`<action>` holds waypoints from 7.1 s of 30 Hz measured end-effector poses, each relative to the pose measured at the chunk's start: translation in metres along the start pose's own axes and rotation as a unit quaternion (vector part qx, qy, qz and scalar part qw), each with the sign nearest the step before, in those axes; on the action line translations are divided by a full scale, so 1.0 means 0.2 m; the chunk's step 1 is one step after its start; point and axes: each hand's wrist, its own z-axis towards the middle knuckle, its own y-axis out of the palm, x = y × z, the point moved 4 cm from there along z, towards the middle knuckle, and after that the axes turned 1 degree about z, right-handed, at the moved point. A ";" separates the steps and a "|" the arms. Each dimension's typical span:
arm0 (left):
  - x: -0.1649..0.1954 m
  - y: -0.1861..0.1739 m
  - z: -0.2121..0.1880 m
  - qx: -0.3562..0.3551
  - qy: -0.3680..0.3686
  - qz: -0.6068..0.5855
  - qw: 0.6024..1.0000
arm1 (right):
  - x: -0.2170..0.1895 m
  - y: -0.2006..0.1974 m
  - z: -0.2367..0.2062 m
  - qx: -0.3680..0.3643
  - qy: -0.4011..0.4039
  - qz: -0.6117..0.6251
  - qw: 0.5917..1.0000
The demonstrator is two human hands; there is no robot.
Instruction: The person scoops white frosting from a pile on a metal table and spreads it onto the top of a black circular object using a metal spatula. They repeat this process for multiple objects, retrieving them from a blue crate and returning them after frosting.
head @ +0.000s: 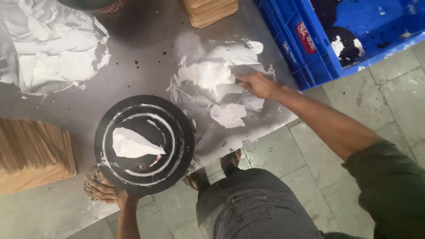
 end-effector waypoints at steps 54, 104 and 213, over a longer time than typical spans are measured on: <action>-0.34 -0.43 0.03 0.075 0.181 -0.261 0.945 | -0.72 0.95 -1.91 0.347 0.331 0.036 0.877; 0.03 -0.27 -0.44 -0.246 -0.042 -0.630 0.736 | -1.61 0.16 -1.00 0.436 -0.102 0.144 0.882; -0.08 -0.33 -0.30 -0.258 -0.084 -0.734 0.623 | -1.58 0.54 -0.74 0.129 -0.028 -0.028 0.991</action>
